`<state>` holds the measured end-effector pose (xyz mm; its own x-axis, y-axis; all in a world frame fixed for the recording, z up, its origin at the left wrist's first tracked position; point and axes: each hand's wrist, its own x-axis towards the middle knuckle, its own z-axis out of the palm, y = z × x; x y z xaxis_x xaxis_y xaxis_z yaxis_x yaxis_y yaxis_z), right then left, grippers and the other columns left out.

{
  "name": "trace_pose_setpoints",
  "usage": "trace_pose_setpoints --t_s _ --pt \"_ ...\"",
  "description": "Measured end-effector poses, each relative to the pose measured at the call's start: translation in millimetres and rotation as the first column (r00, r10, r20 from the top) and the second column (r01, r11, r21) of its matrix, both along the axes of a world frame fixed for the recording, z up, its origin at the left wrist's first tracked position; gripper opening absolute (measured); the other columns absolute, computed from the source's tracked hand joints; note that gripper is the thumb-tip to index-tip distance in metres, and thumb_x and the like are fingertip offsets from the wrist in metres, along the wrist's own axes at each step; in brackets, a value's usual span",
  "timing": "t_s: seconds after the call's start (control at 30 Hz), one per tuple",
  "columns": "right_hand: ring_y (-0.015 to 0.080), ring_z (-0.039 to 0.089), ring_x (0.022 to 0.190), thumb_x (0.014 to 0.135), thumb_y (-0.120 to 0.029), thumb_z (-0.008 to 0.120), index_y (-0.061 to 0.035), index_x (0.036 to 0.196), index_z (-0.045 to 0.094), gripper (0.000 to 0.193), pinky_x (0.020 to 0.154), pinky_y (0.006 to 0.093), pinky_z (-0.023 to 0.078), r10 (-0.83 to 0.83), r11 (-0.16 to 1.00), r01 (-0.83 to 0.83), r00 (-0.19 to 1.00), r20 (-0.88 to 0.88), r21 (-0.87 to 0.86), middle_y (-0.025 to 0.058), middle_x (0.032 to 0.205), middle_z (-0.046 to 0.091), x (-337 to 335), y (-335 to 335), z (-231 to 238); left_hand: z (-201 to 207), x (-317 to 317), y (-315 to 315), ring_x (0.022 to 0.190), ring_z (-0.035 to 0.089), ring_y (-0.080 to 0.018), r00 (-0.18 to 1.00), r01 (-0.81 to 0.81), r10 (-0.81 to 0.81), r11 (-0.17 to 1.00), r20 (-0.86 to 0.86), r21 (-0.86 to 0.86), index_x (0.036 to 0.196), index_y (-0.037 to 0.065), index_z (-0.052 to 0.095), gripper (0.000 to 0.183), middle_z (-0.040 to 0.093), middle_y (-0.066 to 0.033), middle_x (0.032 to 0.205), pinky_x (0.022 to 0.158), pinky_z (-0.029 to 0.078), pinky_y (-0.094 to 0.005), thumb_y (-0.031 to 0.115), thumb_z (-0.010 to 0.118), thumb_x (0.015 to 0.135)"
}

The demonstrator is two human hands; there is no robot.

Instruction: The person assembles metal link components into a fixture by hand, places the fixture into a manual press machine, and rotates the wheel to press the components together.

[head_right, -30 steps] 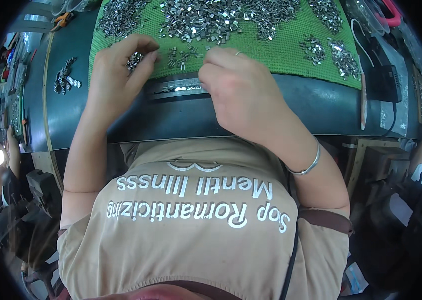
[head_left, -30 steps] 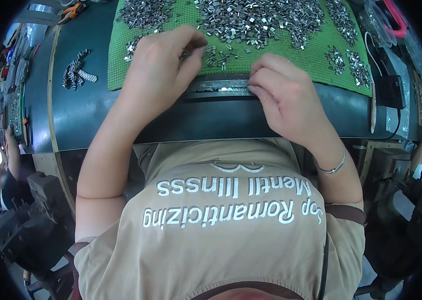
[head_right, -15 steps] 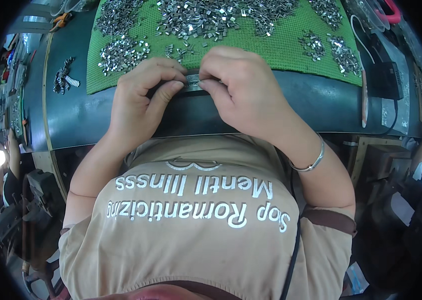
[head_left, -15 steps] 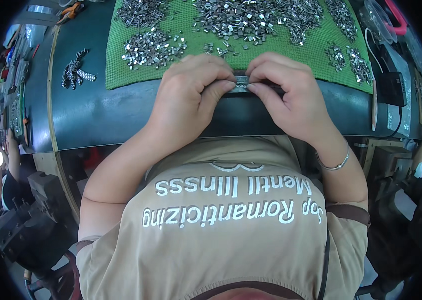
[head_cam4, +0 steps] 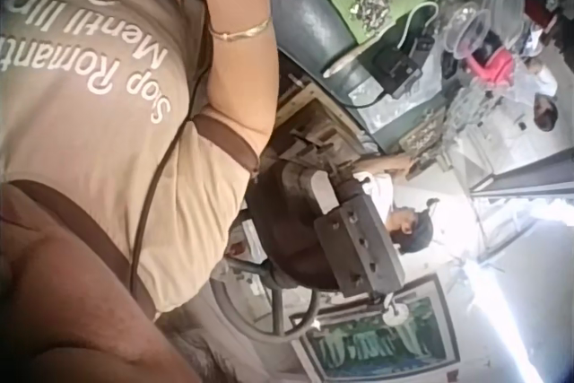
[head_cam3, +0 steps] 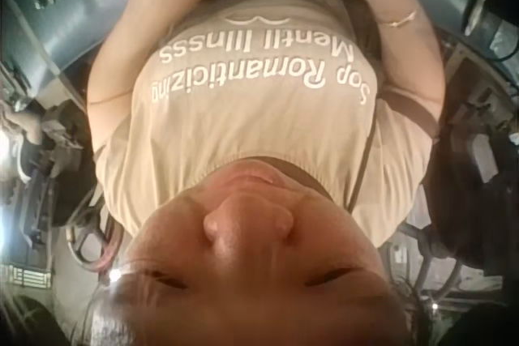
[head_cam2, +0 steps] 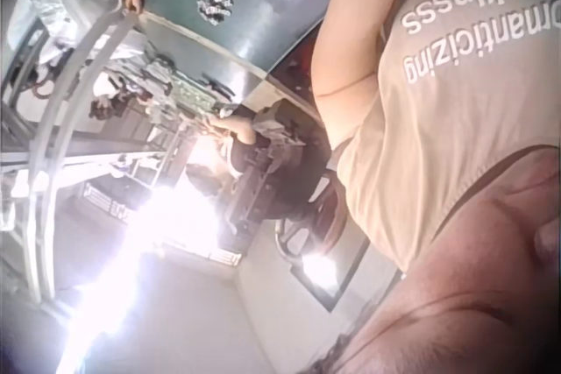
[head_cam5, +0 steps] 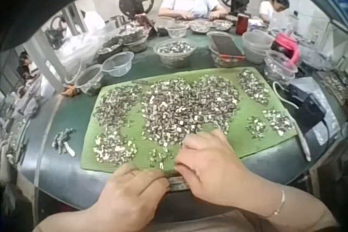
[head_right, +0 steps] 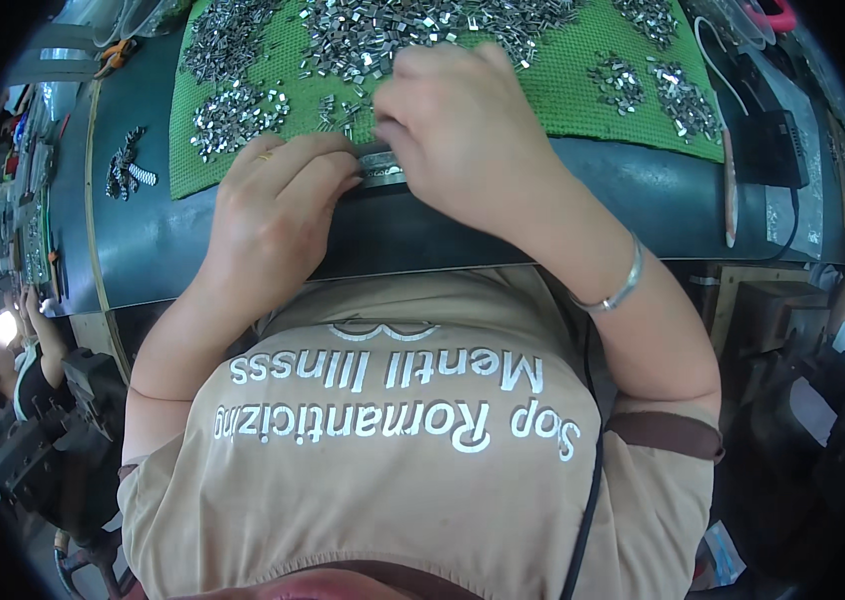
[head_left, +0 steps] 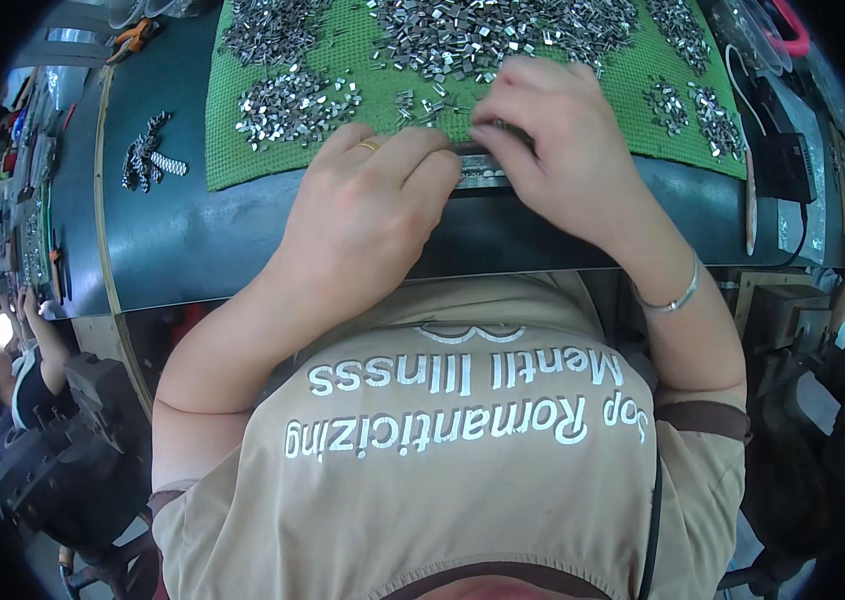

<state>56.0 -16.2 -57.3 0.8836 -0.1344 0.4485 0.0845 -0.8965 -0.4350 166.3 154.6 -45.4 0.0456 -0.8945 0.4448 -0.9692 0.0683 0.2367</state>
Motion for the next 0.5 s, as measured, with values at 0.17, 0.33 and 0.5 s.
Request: trace_pose_setpoints --t_s 0.17,0.33,0.5 --pt "0.0311 0.062 0.078 0.078 -0.023 0.072 -0.0057 0.071 0.065 0.020 0.073 0.0429 0.040 -0.121 0.988 0.098 0.973 -0.197 -0.121 0.0095 0.074 0.063 26 1 5 27 -10 -10 0.069 0.062 -0.0239 0.987 0.008 -0.048 0.969 0.154 0.248 0.076 0.004 0.057 0.004 0.058 -0.0091 0.082 0.072 0.046 -0.0364 0.006 0.060 0.073" --pt "0.0325 0.063 0.073 0.075 -0.022 0.071 -0.0052 0.066 0.064 0.021 0.072 0.0433 0.040 -0.108 0.988 0.081 0.970 -0.220 -0.128 0.0120 0.068 0.064 31 -4 -4 18 -1 -10 0.071 0.063 -0.0260 0.993 0.078 -0.090 0.987 0.081 0.142 0.078 0.003 0.062 0.005 0.064 -0.0109 0.087 0.074 0.048 -0.0390 0.005 0.064 0.074" --pt "0.0316 0.064 0.076 0.076 -0.017 0.071 -0.0052 0.066 0.064 0.018 0.074 0.0430 0.040 -0.133 0.988 0.101 0.938 -0.320 -0.113 0.0116 0.069 0.064 33 -2 4 0 1 -5 0.080 0.066 -0.0285 0.931 -0.007 0.034 0.997 -0.363 0.074 0.089 0.000 0.066 0.011 0.068 -0.0126 0.091 0.073 0.051 -0.0359 -0.002 0.068 0.078"
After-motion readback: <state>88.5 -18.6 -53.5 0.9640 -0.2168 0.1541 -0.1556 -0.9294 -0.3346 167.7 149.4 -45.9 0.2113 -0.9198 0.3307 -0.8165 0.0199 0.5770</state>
